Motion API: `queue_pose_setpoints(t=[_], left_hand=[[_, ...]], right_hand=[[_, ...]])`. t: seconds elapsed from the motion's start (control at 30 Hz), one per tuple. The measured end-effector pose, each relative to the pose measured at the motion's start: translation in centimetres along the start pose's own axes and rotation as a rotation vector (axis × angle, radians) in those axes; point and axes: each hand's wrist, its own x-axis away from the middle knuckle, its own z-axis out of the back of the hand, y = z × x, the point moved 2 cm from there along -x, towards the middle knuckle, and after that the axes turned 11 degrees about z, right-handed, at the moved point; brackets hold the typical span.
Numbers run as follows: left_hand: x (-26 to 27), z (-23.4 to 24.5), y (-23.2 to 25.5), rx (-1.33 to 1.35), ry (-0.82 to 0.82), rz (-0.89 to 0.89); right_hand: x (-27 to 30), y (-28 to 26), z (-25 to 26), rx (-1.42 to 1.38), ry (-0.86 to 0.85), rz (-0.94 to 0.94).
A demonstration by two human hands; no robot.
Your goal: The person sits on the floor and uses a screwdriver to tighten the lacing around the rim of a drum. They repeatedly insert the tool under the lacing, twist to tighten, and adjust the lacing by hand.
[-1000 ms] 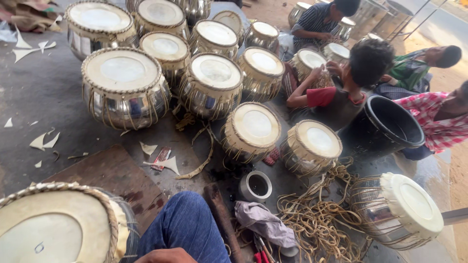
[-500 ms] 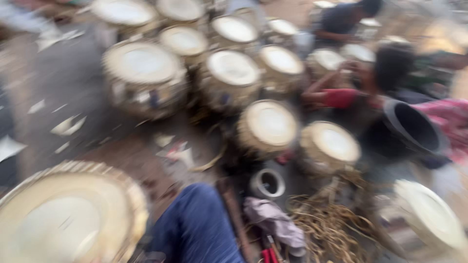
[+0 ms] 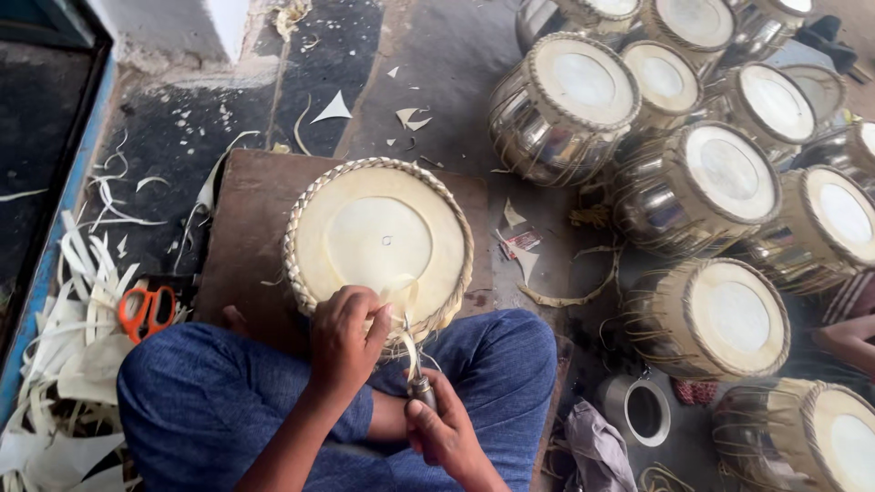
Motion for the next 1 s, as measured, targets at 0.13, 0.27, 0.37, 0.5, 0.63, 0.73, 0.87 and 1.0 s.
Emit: queue_pose_setpoints(t=[0.13,0.27,0.37,0.5,0.63,0.73,0.87,1.0], left_hand=[[0.1,0.0,0.0,0.005,0.011,0.009],[0.1,-0.2,0.0,0.005,0.012,0.015],[0.1,-0.2,0.0,-0.005,0.019,0.015],[0.1,-0.3,0.3,-0.015,0.045,-0.014],[0.3,-0.5,0.8,-0.056,0.044,-0.010],[0.7,-1.0,1.5,-0.101,0.030,0.015],[0.9,-1.1,1.7,-0.107,0.034,-0.006],[1.0,-1.2,1.8,-0.121,-0.015,-0.013]], right_hand=[[-0.1,-0.1,-0.1,-0.011,0.011,-0.026],[-0.1,-0.1,0.0,-0.019,-0.011,0.000],[-0.2,-0.3,-0.1,-0.021,-0.020,0.006],[-0.2,-0.6,-0.2,-0.029,-0.005,-0.031],[-0.3,-0.8,-0.4,-0.046,-0.018,-0.002],[-0.3,-0.7,-0.3,-0.047,-0.023,-0.003],[-0.4,-0.5,-0.2,-0.064,-0.038,0.016],[-1.0,-0.9,-0.1,-0.263,-0.117,-0.010]])
